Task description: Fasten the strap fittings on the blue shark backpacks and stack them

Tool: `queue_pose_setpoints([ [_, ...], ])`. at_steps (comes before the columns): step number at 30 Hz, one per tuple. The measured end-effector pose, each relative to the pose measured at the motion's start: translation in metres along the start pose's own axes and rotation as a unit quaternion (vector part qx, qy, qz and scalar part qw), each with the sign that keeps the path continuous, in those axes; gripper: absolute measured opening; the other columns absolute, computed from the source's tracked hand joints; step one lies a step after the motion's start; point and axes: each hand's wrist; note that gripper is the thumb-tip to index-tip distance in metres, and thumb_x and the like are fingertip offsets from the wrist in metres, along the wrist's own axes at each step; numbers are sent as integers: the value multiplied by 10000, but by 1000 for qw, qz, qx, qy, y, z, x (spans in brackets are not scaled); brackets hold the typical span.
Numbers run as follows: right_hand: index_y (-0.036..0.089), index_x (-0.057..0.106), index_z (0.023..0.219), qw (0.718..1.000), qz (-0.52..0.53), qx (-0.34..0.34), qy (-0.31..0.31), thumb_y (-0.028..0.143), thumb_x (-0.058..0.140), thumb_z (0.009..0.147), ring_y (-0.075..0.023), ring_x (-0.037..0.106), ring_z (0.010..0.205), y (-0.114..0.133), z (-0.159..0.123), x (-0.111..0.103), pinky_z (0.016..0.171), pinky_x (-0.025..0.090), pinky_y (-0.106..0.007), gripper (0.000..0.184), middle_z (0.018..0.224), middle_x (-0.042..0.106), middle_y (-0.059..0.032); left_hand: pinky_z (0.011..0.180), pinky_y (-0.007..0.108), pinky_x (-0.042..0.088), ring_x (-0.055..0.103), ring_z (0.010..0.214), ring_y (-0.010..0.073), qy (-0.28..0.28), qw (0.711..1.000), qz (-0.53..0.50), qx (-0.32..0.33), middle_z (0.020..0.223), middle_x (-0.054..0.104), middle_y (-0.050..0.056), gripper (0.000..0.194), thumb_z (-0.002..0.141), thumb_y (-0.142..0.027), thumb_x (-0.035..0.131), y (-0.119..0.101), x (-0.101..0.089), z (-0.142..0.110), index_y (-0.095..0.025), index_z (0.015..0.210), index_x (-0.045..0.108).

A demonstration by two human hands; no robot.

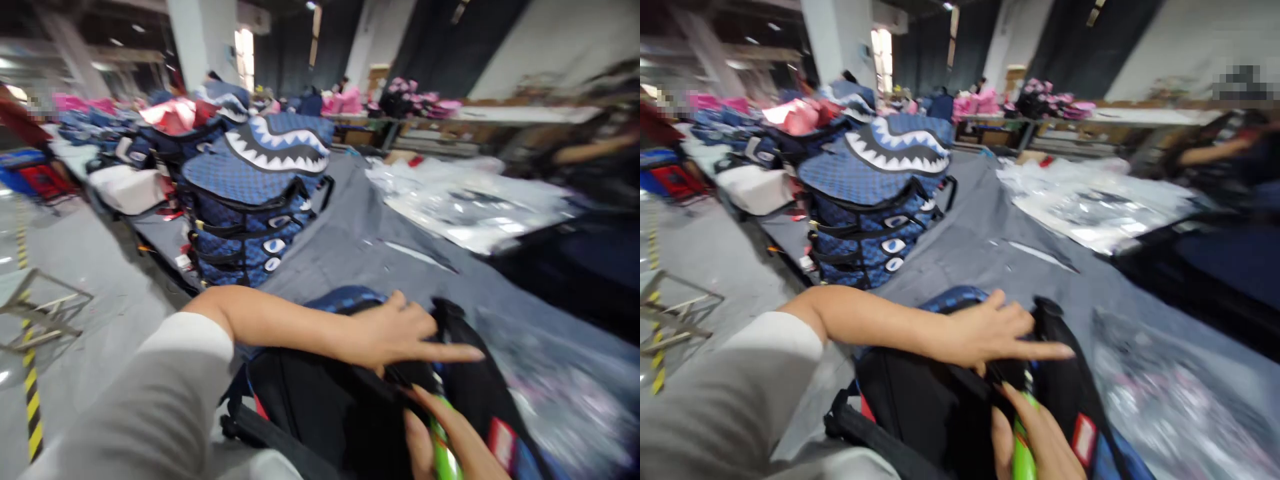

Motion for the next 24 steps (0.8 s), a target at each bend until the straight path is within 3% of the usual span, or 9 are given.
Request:
queue_pose_setpoints([
  [4,187,618,1213,999,24,-16,36,369,534,956,-256,751,890,18,8,-16,791,621,-376,325,962,773,-97,945,431,350,512,1133,329,47,999,-7,-21,1333,526,196,839,886,-386,619,-3,4,7,-191,1582,192],
  [6,179,490,1380,996,81,13,37,428,516,968,-274,746,944,15,7,-16,788,628,-402,483,1051,758,-129,993,438,335,493,1161,325,62,998,-6,-31,1366,512,184,892,864,-417,661,-3,6,10,-199,1582,178],
  [8,190,393,1443,987,145,72,0,463,501,968,-282,742,968,12,4,-14,748,633,-404,558,1116,737,-141,1027,441,328,487,1177,322,73,997,-5,-38,1379,509,175,912,856,-436,675,-3,5,11,-191,1581,178],
  [11,236,482,1324,977,161,132,-38,383,548,951,-256,753,889,10,5,-14,675,622,-360,406,1051,750,-93,1053,445,326,458,1235,333,90,995,3,-53,1462,444,192,913,869,-453,656,-5,4,13,-163,1582,164],
  [16,237,654,1052,987,102,116,51,235,624,909,-189,738,785,12,32,-28,744,600,-304,146,936,761,-41,1070,459,317,436,1272,341,113,991,11,-66,1533,365,205,911,885,-467,625,-4,8,18,-155,1587,136],
  [21,216,713,1095,965,165,142,147,295,645,910,-202,702,967,9,59,-41,864,559,-333,212,1061,727,-71,1048,450,336,450,1263,343,122,990,11,-67,1524,376,218,904,880,-443,635,-4,11,23,-129,1581,158],
  [24,193,730,1054,942,202,158,215,271,609,918,-193,702,941,5,73,-45,843,549,-314,199,1037,734,-69,1051,452,334,448,1266,343,129,989,14,-66,1523,379,216,895,884,-443,636,-5,11,26,-120,1577,171],
])
Point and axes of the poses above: each hand's wrist, its own z-axis towards the middle knuckle, its own x-axis out of the palm, y = z × x
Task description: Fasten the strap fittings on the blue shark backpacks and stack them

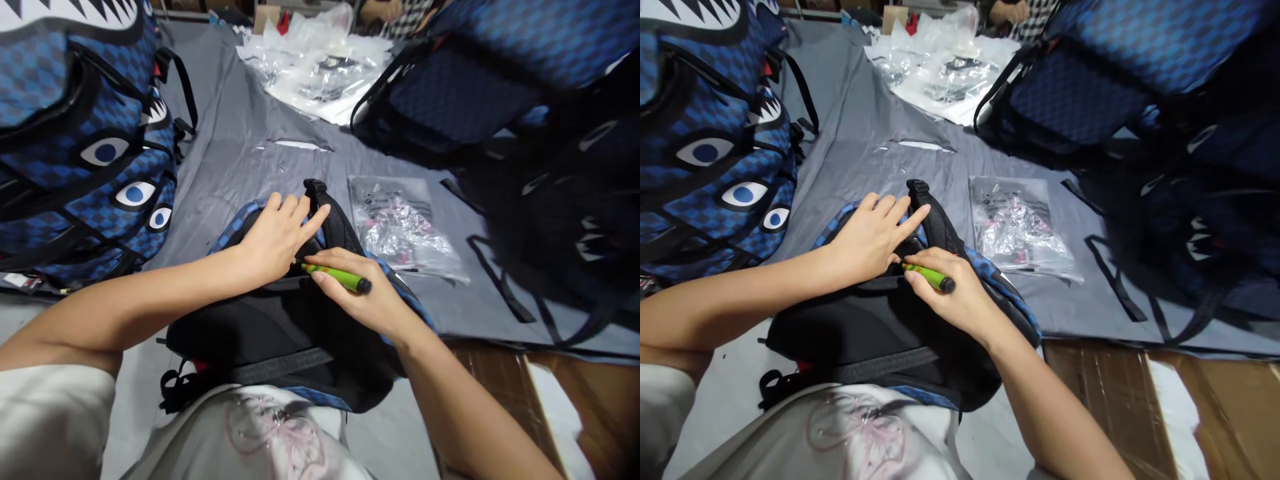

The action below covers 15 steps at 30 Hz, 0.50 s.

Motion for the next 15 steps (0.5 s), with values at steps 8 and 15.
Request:
queue_pose_setpoints([
  [8,208,702,1016,995,-78,29,56,238,635,884,-206,718,884,3,0,-19,814,555,-323,152,998,756,-46,1038,442,343,455,1253,322,-5,1000,-20,3,1503,413,172,761,915,-309,561,2,2,3,-137,1568,210],
  [15,215,718,1060,998,-44,30,42,268,669,883,-212,722,922,-7,-2,-12,853,575,-346,191,1036,757,-67,1026,431,342,461,1236,309,-7,1000,-27,0,1496,431,154,724,924,-294,525,3,6,6,-148,1565,222],
])
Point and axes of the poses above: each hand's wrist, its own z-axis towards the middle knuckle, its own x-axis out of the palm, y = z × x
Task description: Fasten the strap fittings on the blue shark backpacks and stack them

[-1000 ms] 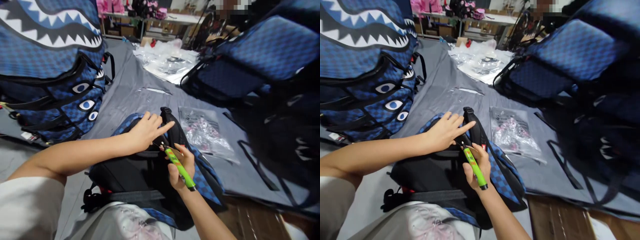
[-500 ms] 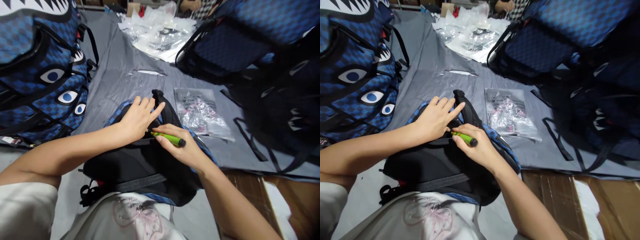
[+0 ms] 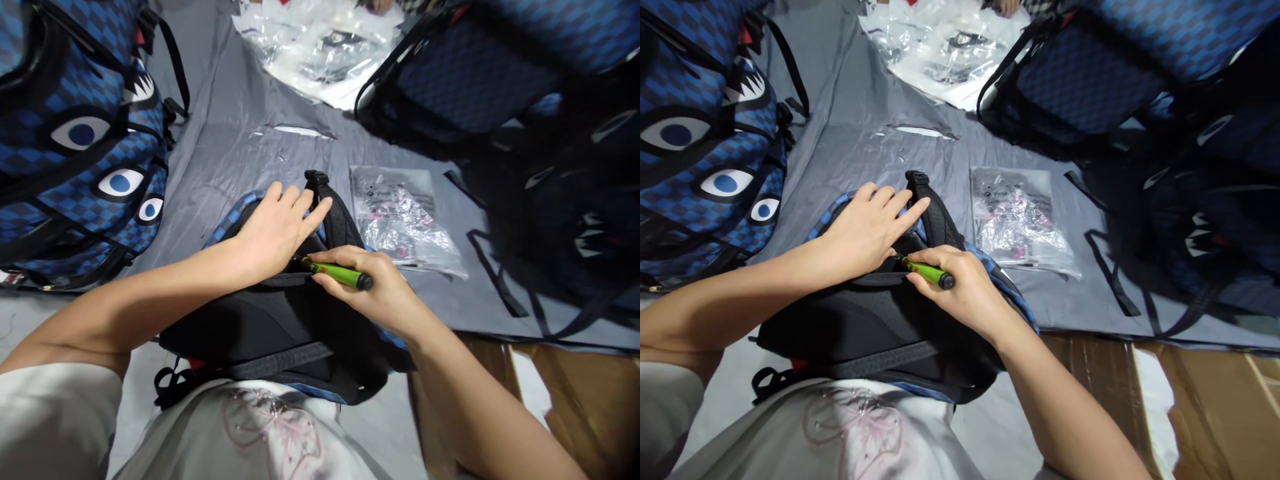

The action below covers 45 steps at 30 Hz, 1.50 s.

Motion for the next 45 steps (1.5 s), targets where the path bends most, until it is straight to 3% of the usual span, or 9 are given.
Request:
queue_pose_setpoints([
  [8,196,710,1065,999,-8,-43,16,212,641,898,-209,712,961,6,5,1,867,573,-340,182,1058,751,-82,1021,422,342,472,1230,304,5,999,-34,-1,1439,484,147,691,930,-275,524,2,-2,1,-156,1556,256],
  [16,228,719,1051,998,-30,-23,51,231,624,890,-221,729,946,9,10,-5,839,585,-343,187,1060,761,-63,1020,417,339,477,1223,299,3,999,-37,0,1426,494,147,678,940,-300,526,3,-1,2,-156,1551,271],
  [45,243,737,1057,997,-42,-17,57,236,626,880,-242,744,939,10,14,-4,853,587,-372,208,1042,781,-41,1024,408,322,480,1216,302,11,999,-44,3,1396,517,155,688,929,-269,507,3,-1,2,-147,1557,255],
])
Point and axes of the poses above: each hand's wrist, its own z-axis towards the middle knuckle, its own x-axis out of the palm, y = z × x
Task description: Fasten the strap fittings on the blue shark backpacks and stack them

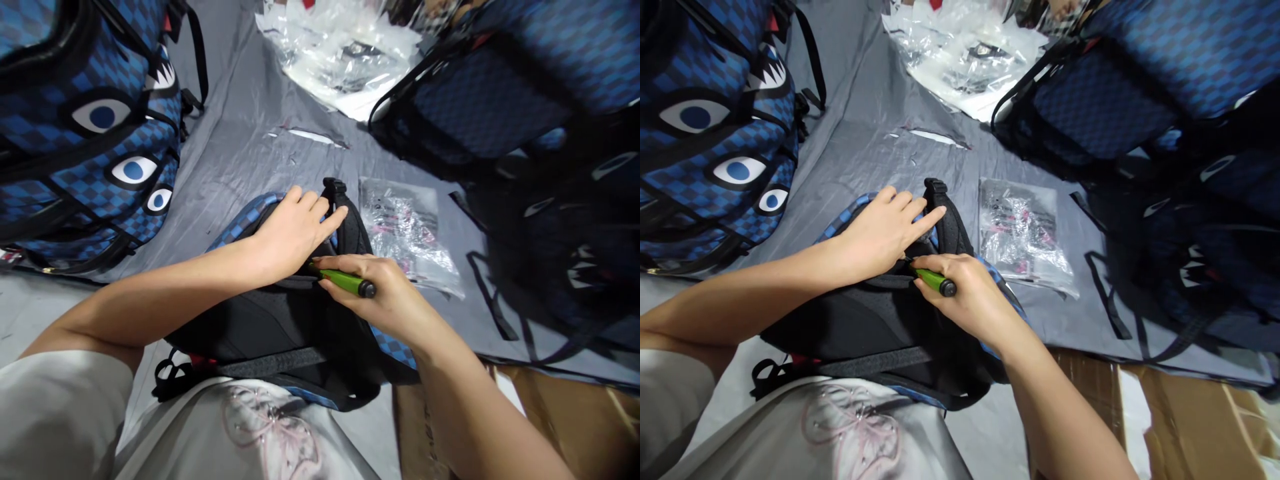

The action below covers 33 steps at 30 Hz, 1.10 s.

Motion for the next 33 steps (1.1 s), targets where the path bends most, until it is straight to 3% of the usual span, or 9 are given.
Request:
queue_pose_setpoints([
  [11,239,729,1018,997,-42,31,-54,268,653,873,-250,741,882,3,-5,9,829,551,-390,166,1000,784,-53,1022,410,320,475,1219,305,11,1000,-1,-2,1396,515,155,682,936,-265,501,0,-2,1,-147,1560,251],
  [22,250,702,885,978,-61,48,-192,271,664,864,-243,715,840,9,-9,38,841,502,-428,49,893,774,-39,1021,410,323,482,1204,299,8,1000,0,-2,1379,528,149,655,951,-266,477,0,0,2,-152,1557,257],
  [33,239,702,862,972,-64,70,-217,270,658,874,-241,704,825,9,-10,41,842,484,-429,56,863,764,-40,1017,403,324,494,1182,288,-14,1000,-3,-3,1346,553,138,614,947,-237,443,-1,2,1,-156,1539,301],
])
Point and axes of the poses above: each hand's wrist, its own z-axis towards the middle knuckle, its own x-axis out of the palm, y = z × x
